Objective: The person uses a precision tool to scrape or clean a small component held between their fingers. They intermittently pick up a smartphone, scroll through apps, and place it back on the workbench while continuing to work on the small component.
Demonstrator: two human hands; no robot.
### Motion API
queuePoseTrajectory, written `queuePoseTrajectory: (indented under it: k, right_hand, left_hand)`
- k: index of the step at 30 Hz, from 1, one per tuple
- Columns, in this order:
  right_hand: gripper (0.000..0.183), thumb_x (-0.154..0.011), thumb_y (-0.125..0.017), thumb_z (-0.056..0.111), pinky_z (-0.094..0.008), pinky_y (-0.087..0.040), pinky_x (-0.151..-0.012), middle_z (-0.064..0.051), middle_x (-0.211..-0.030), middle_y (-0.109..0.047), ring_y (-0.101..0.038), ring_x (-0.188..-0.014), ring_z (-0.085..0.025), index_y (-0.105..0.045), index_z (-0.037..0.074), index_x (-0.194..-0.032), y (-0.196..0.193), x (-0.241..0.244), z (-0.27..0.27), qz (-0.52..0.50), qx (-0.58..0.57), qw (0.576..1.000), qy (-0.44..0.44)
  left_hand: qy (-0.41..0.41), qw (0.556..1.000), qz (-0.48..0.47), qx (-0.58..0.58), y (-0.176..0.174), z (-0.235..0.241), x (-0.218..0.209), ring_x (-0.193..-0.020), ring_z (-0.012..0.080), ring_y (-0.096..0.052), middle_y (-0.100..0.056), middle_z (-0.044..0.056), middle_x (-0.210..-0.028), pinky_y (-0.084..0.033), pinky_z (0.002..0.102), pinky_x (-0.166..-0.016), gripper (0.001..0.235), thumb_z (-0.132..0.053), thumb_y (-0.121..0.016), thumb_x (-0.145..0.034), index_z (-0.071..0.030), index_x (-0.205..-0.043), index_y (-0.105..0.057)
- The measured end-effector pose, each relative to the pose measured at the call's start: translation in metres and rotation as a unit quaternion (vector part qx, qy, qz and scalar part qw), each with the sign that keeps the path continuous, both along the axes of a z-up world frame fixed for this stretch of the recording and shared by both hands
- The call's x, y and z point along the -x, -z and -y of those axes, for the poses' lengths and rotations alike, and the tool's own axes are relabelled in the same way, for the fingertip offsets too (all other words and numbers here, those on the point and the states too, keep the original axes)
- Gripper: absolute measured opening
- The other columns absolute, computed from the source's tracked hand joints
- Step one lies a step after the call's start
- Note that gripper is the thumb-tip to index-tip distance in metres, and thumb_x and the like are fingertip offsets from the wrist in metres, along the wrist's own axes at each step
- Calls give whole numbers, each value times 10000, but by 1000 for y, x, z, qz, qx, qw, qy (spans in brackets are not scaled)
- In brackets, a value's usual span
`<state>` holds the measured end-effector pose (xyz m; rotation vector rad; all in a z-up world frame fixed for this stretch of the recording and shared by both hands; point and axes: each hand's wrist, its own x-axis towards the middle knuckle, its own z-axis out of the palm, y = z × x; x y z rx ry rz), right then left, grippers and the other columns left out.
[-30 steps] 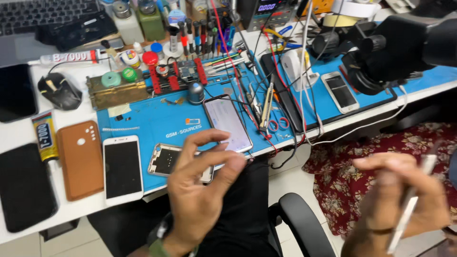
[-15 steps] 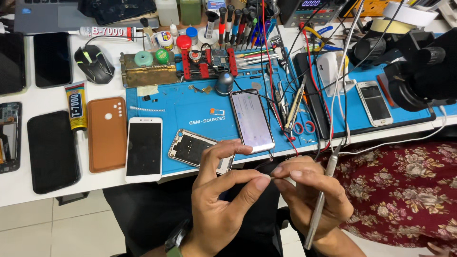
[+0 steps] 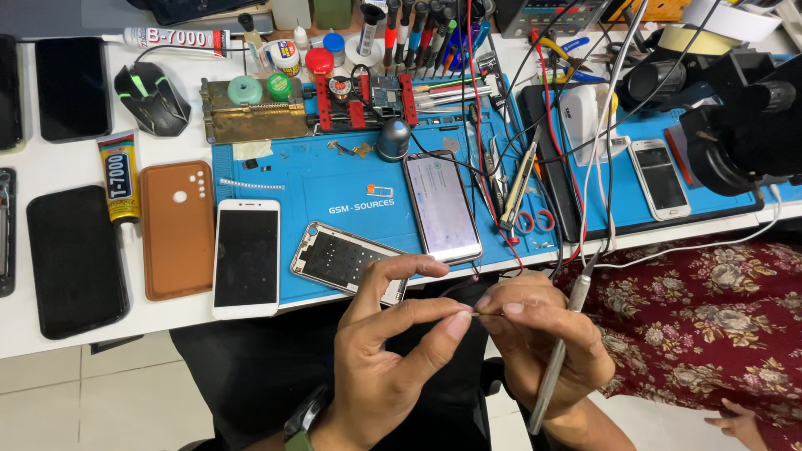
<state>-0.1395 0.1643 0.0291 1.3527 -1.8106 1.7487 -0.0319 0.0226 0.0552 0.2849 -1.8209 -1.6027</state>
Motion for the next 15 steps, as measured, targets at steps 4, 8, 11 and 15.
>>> queuePoseTrajectory:
  k: [4,8,11,15]
  right_hand:
    - [254,-986,-717,-36,-364,-663,-771,-162,-887,-727,-791,-793,-276,-555,70,-1152,-2,-1,1,-2,-9,1000,4]
    - [241,-988,-721,-26,-357,-660,-764,-167,-882,-732,-790,-793,-281,-563,67,-1144,0,-2,0,6,-12,1000,-4]
    - [308,-1147,-605,205,-403,-696,-841,-270,-948,-731,-814,-868,-347,-513,43,-1392,14,-2,-4,28,21,999,-10]
    - [563,-1307,-228,573,-445,-648,-770,-213,-832,-649,-670,-749,-314,-408,154,-1638,22,-4,6,-10,77,995,55]
  left_hand:
    - [20,998,22,-48,3,0,-1,-1199,224,-743,-739,70,-1228,-571,397,-1123,86,-210,-793,-967,-157,-1002,-851]
    - [24,998,16,-57,5,1,0,-1110,212,-766,-751,67,-1145,-611,362,-1038,51,-179,-805,-956,-154,-989,-835]
    - [11,996,-42,-80,9,-3,3,-1027,263,-818,-795,97,-1051,-638,441,-1102,16,-89,-796,-971,-99,-983,-802]
    - [-5,993,-54,-103,7,-4,2,-972,285,-885,-821,135,-1018,-745,339,-914,96,26,-795,-937,-60,-978,-795]
